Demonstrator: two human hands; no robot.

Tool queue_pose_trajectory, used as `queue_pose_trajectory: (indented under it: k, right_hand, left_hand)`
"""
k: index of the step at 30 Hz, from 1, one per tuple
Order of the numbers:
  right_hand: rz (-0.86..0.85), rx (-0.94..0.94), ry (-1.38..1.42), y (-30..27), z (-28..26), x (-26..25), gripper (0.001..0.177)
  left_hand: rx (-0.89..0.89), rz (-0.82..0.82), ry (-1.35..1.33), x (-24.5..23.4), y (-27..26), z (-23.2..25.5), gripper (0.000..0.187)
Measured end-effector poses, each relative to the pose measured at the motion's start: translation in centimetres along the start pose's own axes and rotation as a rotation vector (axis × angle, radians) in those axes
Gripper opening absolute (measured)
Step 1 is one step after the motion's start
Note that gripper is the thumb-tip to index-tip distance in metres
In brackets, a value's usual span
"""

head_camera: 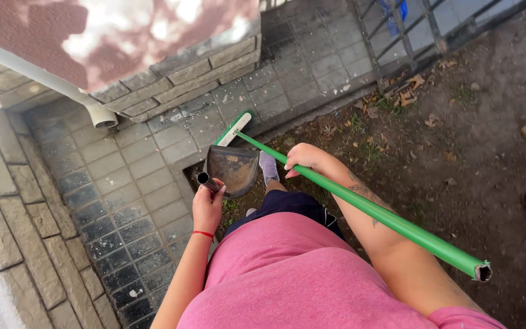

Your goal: The person sweeps dry leaves from a small garden bed into a dustpan using a broom, then transfers the collected leaves into a black trash bag. The person repeats the sweeping and collection process multiple times.

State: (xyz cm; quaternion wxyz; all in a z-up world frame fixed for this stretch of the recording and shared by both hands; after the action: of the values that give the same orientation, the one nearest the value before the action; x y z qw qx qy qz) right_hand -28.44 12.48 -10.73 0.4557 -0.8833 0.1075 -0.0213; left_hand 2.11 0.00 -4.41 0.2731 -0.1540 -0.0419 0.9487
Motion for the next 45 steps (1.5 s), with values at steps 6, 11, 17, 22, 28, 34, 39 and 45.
queue_pose_trajectory:
  k: [6,11,17,22,28,34,39,45]
  right_hand:
    - [0.050,0.164,-0.330,-0.2,4.7,3.6,0.008]
    - [0.077,0.138,-0.356,-3.5,8.0,3.2,0.016]
    - [0.113,0.173,-0.345,-13.8,12.5,-1.4,0.027]
    - [0.144,0.251,-0.268,-16.8,21.3,-6.3,0.035]
    - [0.184,0.252,-0.065,-16.0,27.6,-13.1,0.022]
    - [0.102,0.113,0.020,-12.4,23.7,-18.9,0.016]
    - [0.049,-0.072,0.093,-9.4,22.4,-20.1,0.036]
    - [-0.072,0.021,-0.119,-12.0,25.7,-22.0,0.046]
  left_hand:
    - [-0.023,-0.063,0.021,0.5,-4.2,-2.0,0.010]
    - [-0.053,-0.109,0.051,1.4,-6.1,-1.7,0.012]
    - [-0.158,-0.138,0.075,3.7,-7.9,-4.5,0.012]
    - [-0.194,-0.172,0.149,7.5,-9.3,-5.2,0.013]
    - [-0.172,-0.143,0.194,13.2,-10.6,-6.4,0.013]
    - [-0.216,-0.041,0.215,18.9,-13.2,-4.2,0.018]
    - [-0.233,0.099,0.142,22.1,-16.3,-1.2,0.021]
    - [-0.190,0.192,0.117,25.4,-19.3,-0.9,0.019]
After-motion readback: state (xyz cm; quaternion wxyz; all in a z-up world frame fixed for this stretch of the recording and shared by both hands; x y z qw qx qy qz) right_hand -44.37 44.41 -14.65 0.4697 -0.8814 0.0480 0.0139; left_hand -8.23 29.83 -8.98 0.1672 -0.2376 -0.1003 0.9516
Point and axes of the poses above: each hand's wrist, its own y-axis towards the middle knuckle, its own x-axis out of the palm, z = x × y, the point moved 4 cm from there along y, towards the middle knuckle, and after that the axes turned 13 degrees about -y, right-handed, at the moved point
